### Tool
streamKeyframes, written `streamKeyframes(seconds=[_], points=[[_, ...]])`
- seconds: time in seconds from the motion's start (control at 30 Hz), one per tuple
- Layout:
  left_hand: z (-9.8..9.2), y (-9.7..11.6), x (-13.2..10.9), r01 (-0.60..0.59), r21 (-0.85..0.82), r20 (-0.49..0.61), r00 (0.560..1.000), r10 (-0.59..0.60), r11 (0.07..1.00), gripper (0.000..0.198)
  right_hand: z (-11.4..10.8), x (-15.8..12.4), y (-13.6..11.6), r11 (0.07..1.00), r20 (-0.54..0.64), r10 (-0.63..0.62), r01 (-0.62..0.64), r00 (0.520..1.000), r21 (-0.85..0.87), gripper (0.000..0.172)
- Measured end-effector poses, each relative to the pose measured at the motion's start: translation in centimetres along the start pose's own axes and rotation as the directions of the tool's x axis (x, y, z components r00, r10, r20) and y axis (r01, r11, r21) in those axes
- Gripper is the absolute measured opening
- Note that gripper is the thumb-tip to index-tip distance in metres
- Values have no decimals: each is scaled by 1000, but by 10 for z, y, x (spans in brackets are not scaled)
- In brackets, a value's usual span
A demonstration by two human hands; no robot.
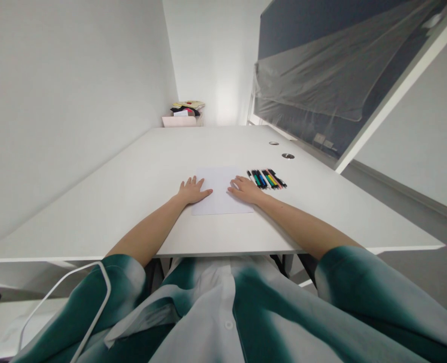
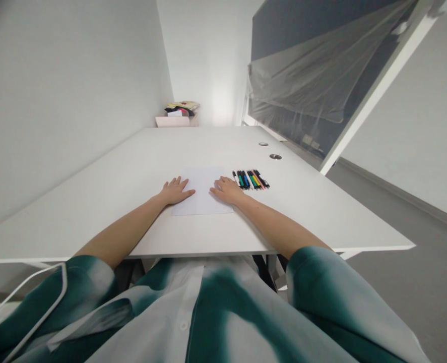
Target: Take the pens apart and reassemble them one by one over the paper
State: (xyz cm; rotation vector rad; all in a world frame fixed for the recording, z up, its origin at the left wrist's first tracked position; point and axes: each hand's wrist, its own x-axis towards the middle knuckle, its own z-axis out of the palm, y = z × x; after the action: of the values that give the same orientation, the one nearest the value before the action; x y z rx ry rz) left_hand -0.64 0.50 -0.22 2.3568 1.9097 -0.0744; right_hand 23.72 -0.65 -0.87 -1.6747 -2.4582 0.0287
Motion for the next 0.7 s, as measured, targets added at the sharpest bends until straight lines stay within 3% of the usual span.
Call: streamKeyframes(seconds=[0.17, 0.27, 0.43, 0.53, 0.6, 0.7], points=[[-2, 1, -1, 15, -45, -12, 1000, -16, 999, 84, -9, 3, 9, 996, -139, 61, -51, 988, 78, 51], [-3, 1, -2, 16, -59, -17, 1000, -17, 998, 83, -17, 2, 22, 973, -165, 228, -221, 959, 63, 53], [-2, 0, -1, 8, -79, -36, 999, -11, 997, 84, -19, 1, 47, 831, -77, 556, -556, 827, 26, 85], [-1, -1, -1, 3, -83, -40, 999, -6, 997, 85, -19, 5, 61, 744, -5, 668, -667, 744, 47, 87], [-1, -1, -1, 0, -79, -42, 999, -3, 997, 86, -19, 8, 69, 713, 24, 699, -698, 715, 62, 84], [-2, 0, -2, -1, -82, -44, 999, -3, 997, 85, -20, 10, 79, 712, 34, 699, -700, 714, 60, 83]])
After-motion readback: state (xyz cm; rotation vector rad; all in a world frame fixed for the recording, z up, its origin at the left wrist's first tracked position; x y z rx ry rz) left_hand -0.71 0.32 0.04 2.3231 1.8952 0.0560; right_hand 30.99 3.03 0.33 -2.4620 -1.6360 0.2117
